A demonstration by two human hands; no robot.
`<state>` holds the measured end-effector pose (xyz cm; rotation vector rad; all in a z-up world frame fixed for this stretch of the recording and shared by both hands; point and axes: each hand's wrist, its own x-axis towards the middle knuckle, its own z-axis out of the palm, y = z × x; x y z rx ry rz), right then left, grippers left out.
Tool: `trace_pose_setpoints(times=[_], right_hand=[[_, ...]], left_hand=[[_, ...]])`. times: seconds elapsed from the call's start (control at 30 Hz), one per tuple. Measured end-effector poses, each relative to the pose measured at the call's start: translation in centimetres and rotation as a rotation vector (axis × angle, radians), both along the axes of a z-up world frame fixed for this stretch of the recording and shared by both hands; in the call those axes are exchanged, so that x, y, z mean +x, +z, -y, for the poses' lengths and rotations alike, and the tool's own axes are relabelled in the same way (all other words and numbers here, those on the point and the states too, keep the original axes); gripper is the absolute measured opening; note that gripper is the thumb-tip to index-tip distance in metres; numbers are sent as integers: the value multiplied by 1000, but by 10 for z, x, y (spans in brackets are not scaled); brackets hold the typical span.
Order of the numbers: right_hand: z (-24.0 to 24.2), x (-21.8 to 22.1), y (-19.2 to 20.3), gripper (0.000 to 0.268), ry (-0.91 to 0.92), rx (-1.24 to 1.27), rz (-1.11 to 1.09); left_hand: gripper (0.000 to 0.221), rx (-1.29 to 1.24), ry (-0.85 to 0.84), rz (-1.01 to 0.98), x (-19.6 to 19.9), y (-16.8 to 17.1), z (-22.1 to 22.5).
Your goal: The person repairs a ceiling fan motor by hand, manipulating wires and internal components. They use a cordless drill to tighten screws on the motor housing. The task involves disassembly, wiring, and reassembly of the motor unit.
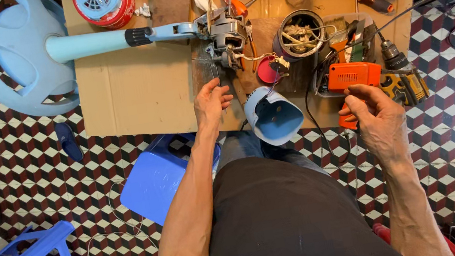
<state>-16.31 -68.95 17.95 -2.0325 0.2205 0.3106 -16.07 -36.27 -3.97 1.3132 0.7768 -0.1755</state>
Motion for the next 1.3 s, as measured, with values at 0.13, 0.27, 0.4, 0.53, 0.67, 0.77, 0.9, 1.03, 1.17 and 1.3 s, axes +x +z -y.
trace_pose_setpoints(times=[0.13, 0.27, 0.4, 0.53, 0.67, 0.77, 0.9, 1.03, 1.17, 1.3], right_hand=[[5, 4, -5, 35, 4, 1, -17], [4, 7, -6, 37, -9, 5, -36], [-2, 14, 0, 38, -38, -23, -74], [-9, 26, 3, 38, -86, -9, -85], [-6, 39, 7, 40, -134, -4, -65], [9, 53, 11, 41, -201, -5, -46], [36, 88, 5, 42, -233, 12, 2], [65, 146, -10, 44, -296, -9, 100], [80, 213, -29, 51, -292, -182, 283], [78, 276, -46, 68, -279, -245, 405]], left_hand=[[50, -70, 90, -8, 15, -25, -9], [53, -80, 113, -14, 32, -40, -20], [54, -121, 119, -30, 47, -53, -20], [52, -113, 137, -34, 52, -58, -21], [45, 205, 142, 8, 62, -24, -25], [37, 360, 241, 197, 71, 27, -21], [37, 396, 90, 287, 84, 94, 7], [41, 419, -114, 319, 103, 134, 61], [42, 321, -177, 267, 112, 145, 114], [45, 187, -111, 244, 114, 148, 141]])
